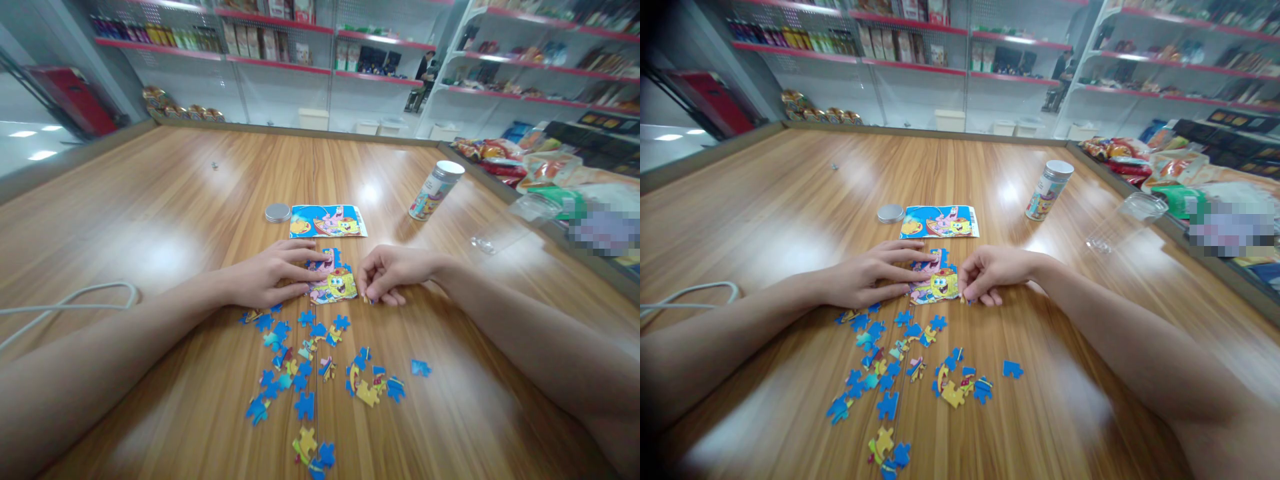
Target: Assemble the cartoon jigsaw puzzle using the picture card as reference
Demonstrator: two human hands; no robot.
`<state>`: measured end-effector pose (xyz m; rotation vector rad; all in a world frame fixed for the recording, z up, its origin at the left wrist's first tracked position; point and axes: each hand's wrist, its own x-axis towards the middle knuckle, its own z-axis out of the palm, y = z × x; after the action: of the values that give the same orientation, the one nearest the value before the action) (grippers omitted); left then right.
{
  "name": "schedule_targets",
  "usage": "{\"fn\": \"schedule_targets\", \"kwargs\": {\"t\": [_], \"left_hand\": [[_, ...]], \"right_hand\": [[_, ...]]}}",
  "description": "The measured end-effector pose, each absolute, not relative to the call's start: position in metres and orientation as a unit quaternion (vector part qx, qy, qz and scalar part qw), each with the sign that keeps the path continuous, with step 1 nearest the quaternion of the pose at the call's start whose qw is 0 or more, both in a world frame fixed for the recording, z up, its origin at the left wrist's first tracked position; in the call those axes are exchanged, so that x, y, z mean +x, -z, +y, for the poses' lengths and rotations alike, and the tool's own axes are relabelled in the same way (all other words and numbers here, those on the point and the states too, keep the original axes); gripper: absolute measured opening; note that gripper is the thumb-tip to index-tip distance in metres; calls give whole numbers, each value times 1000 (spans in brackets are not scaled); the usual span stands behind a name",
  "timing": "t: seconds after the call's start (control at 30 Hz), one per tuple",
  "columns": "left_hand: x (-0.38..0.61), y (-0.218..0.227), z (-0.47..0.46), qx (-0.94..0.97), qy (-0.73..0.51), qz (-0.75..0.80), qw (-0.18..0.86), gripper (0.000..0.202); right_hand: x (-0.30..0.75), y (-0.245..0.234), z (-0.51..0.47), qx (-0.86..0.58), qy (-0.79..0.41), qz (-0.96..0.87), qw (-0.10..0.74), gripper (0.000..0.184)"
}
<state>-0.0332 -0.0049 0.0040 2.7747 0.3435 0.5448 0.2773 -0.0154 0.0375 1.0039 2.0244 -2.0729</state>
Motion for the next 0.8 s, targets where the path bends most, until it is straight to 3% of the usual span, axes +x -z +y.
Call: {"fn": "schedule_targets", "kwargs": {"t": [0.17, 0.37, 0.53, 0.8], "left_hand": [[-35, -6, -1, 905, -260, 180, 283, 42], [-32, -3, -3, 926, -247, 155, 240, 36], [-25, 2, -5, 941, -244, 141, 187, 35], [-30, -5, -2, 905, -278, 152, 286, 31]], "right_hand": [[278, -21, -10, 346, 707, 607, -110, 31], [246, -9, -37, 372, 494, 720, -315, 22], [234, -5, -52, 358, 433, 765, -315, 20], [231, -6, -55, 401, 391, 777, -289, 19]]}}
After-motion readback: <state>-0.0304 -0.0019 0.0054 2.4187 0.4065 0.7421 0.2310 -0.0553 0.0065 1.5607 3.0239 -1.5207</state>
